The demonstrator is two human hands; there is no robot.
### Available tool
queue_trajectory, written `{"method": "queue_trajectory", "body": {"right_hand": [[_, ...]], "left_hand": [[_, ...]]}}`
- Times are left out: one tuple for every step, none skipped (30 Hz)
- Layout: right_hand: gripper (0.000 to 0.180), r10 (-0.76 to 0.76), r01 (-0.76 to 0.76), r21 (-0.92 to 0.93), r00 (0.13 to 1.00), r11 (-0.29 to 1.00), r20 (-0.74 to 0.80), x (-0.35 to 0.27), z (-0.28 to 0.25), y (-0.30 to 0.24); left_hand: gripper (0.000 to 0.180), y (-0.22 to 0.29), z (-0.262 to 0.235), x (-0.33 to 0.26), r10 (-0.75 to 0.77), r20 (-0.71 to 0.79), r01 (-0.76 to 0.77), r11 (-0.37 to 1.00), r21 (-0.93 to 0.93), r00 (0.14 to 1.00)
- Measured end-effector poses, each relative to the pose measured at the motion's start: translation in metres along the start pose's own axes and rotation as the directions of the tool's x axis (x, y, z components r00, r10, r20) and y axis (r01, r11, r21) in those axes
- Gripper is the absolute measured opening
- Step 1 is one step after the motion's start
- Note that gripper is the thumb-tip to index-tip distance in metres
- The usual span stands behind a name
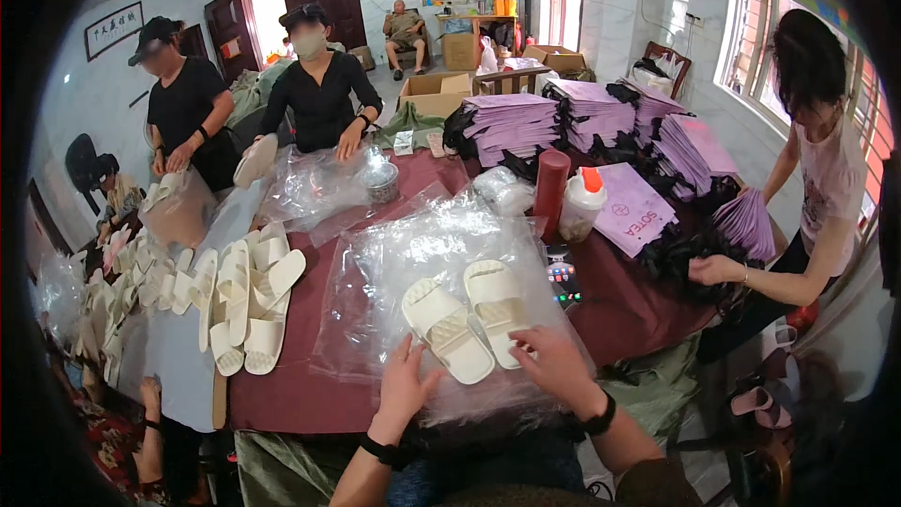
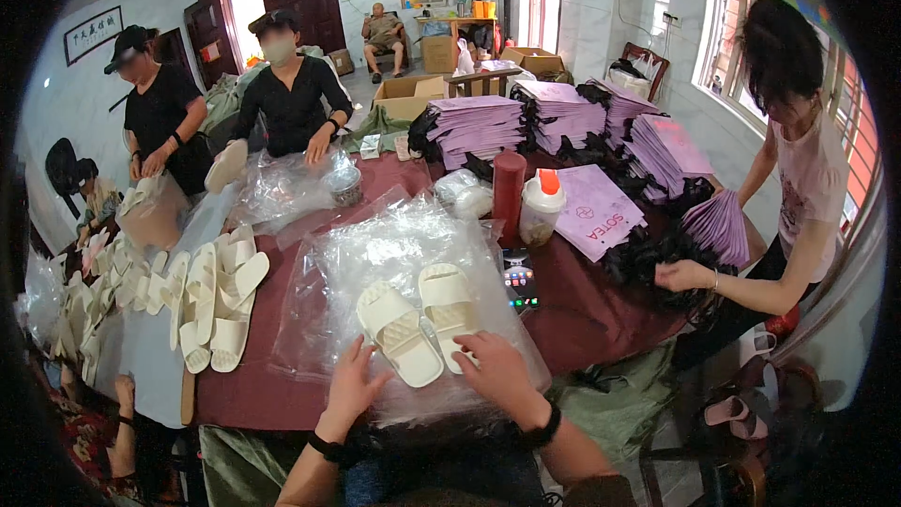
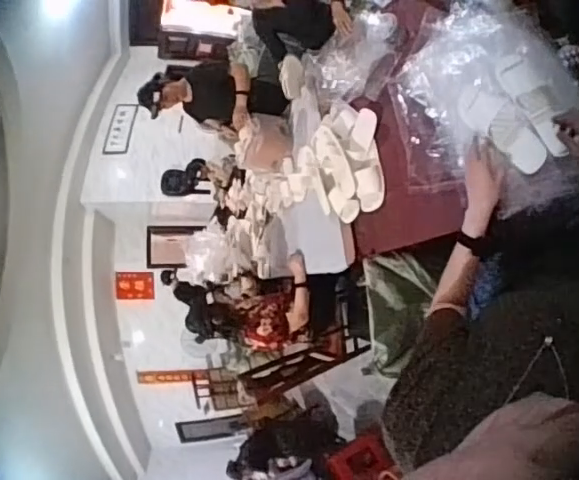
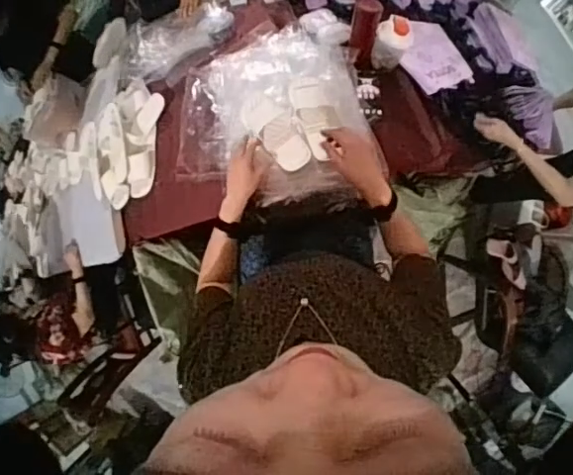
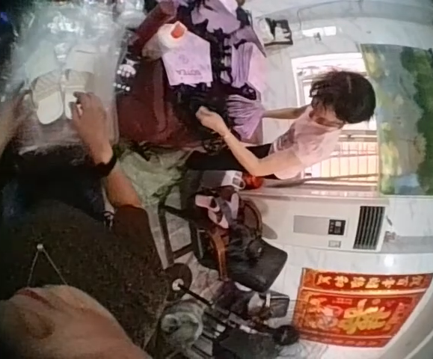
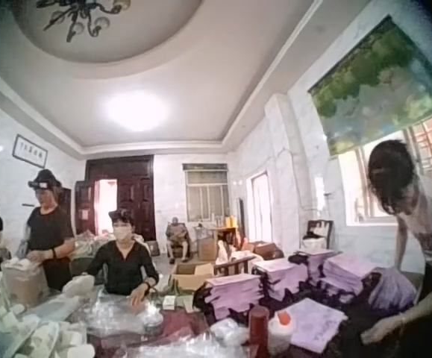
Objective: The person is organizing, sorting, and packaging white slippers into plastic bags in a shoe manufacturing facility.
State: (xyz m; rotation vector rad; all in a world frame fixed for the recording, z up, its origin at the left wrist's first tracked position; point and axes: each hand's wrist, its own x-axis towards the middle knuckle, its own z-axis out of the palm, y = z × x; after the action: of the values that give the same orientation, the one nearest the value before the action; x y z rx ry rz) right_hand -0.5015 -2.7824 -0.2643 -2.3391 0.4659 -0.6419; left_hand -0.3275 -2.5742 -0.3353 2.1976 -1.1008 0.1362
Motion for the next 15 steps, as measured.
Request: {"method": "queue_trajectory", "body": {"right_hand": [[0.034, -0.055, 0.068, -0.118, 0.992, 0.991, 0.113, 0.01, 0.013, 0.001], [0.034, -0.057, 0.07, -0.115, 0.993, 0.991, 0.106, 0.018, 0.031, 0.008], [0.042, -0.096, 0.123, -0.262, 0.989, 0.957, 0.116, 0.029, 0.054, 0.021], [0.051, -0.13, 0.173, -0.405, 0.983, 0.898, 0.13, 0.04, 0.074, 0.028], [0.051, -0.136, 0.175, -0.402, 0.983, 0.899, 0.123, 0.049, 0.09, 0.031], [0.053, -0.129, 0.172, -0.448, 0.984, 0.877, 0.125, 0.057, 0.108, 0.031], [0.056, -0.122, 0.169, -0.503, 0.985, 0.847, 0.124, 0.064, 0.117, 0.025], [0.056, -0.13, 0.175, -0.502, 0.984, 0.847, 0.123, 0.068, 0.124, 0.021], [0.051, -0.047, 0.1, -0.468, 0.991, 0.878, 0.125, 0.072, 0.13, 0.017], [0.047, 0.036, 0.024, -0.435, 0.991, 0.9, 0.131, 0.075, 0.133, 0.015], [0.047, 0.032, 0.029, -0.436, 0.991, 0.899, 0.131, 0.079, 0.137, 0.02], [0.042, -0.001, 0.035, -0.389, 0.996, 0.921, 0.087, 0.083, 0.14, 0.028], [0.039, -0.035, 0.049, -0.336, 0.998, 0.941, 0.049, 0.085, 0.14, 0.024], [0.039, -0.039, 0.056, -0.334, 0.998, 0.941, 0.056, 0.085, 0.137, 0.023], [0.037, -0.04, 0.043, -0.295, 0.999, 0.954, 0.015, 0.084, 0.132, 0.025]], "left_hand": [[0.061, -0.003, 0.001, -0.005, 0.0, 0.111, -0.007, 0.998, 0.059, 0.994], [0.065, -0.005, 0.004, -0.009, -0.004, 0.218, -0.021, 0.993, 0.115, 0.976], [0.075, -0.01, 0.01, -0.014, 0.032, 0.194, -0.066, 0.983, 0.17, 0.98], [0.075, -0.01, 0.013, -0.016, 0.036, 0.189, -0.07, 0.982, 0.176, 0.981], [0.077, -0.011, 0.015, -0.017, 0.053, 0.18, -0.083, 0.983, 0.166, 0.982], [0.079, -0.011, 0.015, -0.02, 0.058, 0.173, -0.087, 0.982, 0.166, 0.983], [0.078, -0.008, 0.014, -0.022, 0.021, 0.192, -0.06, 0.978, 0.199, 0.981], [0.078, -0.007, 0.013, -0.026, 0.02, 0.185, -0.058, 0.977, 0.203, 0.983], [0.077, -0.005, 0.013, -0.03, -0.002, 0.157, -0.035, 0.973, 0.229, 0.988], [0.075, -0.002, 0.011, -0.034, -0.024, 0.128, -0.009, 0.968, 0.252, 0.991], [0.073, 0.002, 0.009, -0.037, -0.04, 0.111, 0.007, 0.958, 0.287, 0.993], [0.073, 0.003, 0.008, -0.038, -0.04, 0.108, 0.007, 0.958, 0.286, 0.993], [0.074, 0.001, 0.006, -0.041, -0.056, 0.102, 0.023, 0.956, 0.293, 0.993], [0.075, -0.001, 0.005, -0.045, -0.071, 0.099, 0.038, 0.954, 0.298, 0.993], [0.075, -0.002, 0.004, -0.047, -0.078, 0.097, 0.046, 0.953, 0.299, 0.992]]}}
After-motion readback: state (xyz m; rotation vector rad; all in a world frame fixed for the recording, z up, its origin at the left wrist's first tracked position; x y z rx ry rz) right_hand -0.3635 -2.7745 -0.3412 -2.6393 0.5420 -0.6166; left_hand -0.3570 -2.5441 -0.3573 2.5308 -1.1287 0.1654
